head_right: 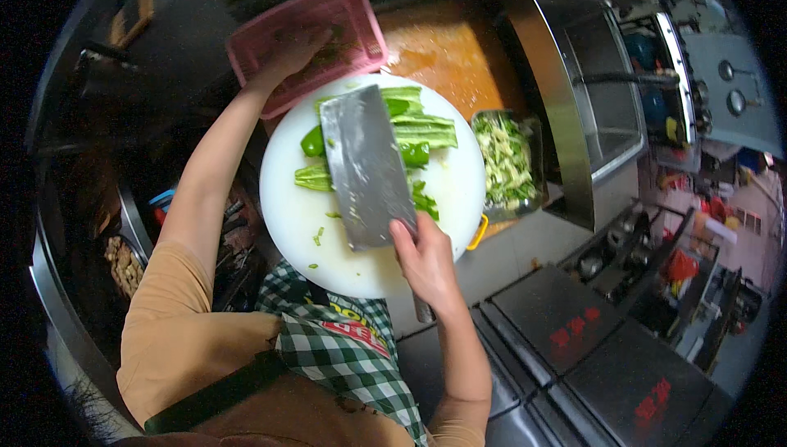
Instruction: The person removes seeds and membranes from green peppers by hand, placing the scraps into a metal tray. They then use a cleaver to slice the peppers into thin strips on a white cutting board and transfer the strips into a pink basket.
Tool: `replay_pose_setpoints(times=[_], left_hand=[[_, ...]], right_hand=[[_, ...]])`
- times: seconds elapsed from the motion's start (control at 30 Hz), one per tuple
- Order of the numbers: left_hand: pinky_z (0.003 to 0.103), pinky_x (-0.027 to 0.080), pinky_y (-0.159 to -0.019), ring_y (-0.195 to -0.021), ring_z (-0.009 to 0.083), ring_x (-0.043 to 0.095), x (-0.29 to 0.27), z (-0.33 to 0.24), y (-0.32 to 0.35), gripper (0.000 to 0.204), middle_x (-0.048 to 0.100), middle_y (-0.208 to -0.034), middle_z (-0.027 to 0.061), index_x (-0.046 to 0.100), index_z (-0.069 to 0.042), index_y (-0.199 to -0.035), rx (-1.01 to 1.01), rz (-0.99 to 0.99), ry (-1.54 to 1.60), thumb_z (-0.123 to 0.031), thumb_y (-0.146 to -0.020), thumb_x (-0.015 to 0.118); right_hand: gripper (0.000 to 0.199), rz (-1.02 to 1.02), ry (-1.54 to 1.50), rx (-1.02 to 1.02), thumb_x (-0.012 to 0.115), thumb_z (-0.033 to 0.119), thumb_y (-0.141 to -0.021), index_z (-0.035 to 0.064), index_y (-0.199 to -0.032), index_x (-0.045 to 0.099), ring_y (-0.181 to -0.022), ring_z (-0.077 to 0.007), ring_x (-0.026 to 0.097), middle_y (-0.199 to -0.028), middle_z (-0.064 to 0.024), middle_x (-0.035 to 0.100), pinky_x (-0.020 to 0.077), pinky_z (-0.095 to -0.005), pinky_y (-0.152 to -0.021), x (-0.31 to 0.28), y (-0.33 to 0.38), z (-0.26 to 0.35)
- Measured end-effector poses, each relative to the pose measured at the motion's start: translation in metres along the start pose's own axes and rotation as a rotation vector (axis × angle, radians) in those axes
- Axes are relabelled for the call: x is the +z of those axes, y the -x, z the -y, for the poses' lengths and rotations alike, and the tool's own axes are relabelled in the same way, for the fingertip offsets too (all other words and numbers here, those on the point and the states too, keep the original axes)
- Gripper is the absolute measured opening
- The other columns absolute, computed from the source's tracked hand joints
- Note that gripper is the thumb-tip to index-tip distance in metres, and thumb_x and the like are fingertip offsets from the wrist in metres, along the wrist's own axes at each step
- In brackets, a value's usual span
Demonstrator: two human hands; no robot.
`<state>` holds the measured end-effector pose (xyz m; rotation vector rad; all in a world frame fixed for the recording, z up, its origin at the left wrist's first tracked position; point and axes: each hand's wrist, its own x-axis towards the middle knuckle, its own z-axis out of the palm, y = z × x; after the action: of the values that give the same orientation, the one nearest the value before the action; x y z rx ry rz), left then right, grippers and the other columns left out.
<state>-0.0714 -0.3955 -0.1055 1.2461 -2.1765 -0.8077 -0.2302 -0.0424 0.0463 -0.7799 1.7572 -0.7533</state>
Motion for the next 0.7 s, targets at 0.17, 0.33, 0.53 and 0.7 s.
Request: replay_pose_setpoints(times=[0.17, 0.33, 0.53, 0.7], left_hand=[[0.038, 0.044, -0.073, -0.080, 0.0296, 0.057, 0.001, -0.080, 0.087, 0.020, 0.059, -0.088, 0.0171, 0.061, 0.001, -0.092, 0.316, -0.358, 0.169, -0.016, -0.090, 0.052], [0.039, 0.048, -0.073, -0.079, 0.0285, 0.059, 0.019, -0.113, 0.239, 0.013, 0.061, -0.085, 0.0162, 0.060, 0.001, -0.086, 0.276, 0.270, 0.287, -0.011, -0.086, 0.055], [0.043, 0.039, -0.097, -0.113, 0.0385, 0.049, 0.057, -0.141, 0.262, 0.024, 0.054, -0.118, 0.0227, 0.056, 0.001, -0.107, 0.291, 0.155, 0.103, -0.011, -0.086, 0.053], [0.044, 0.040, -0.093, -0.103, 0.0360, 0.051, 0.093, -0.152, 0.238, 0.036, 0.055, -0.106, 0.0179, 0.048, -0.003, -0.119, 0.394, 0.161, 0.109, -0.007, -0.084, 0.050]], right_hand=[[0.019, -0.573, 0.009, 0.081, 0.057, 0.016, -0.091, -0.0009, -0.084, 0.054, -0.047, -0.0072, 0.045, -0.055, -0.0006, 0.051, 0.0349, -0.0251, -0.042, -0.019, 0.081, -0.114], [0.017, -0.810, 0.373, 0.091, 0.056, 0.015, -0.091, -0.0001, -0.083, 0.054, -0.051, -0.0234, 0.058, -0.062, -0.0153, 0.058, 0.0421, -0.0337, -0.048, -0.014, 0.107, -0.147], [0.008, -0.848, 0.774, -0.133, 0.058, 0.015, -0.088, 0.0087, -0.087, 0.054, -0.063, -0.0362, 0.058, -0.072, -0.0151, 0.058, 0.0450, -0.0461, -0.052, -0.005, 0.084, -0.138], [0.008, -0.754, 0.877, -0.242, 0.059, 0.017, -0.086, 0.0119, -0.087, 0.053, -0.060, -0.0345, 0.058, -0.069, -0.0126, 0.054, 0.0461, -0.0462, -0.051, -0.006, 0.079, -0.153]])
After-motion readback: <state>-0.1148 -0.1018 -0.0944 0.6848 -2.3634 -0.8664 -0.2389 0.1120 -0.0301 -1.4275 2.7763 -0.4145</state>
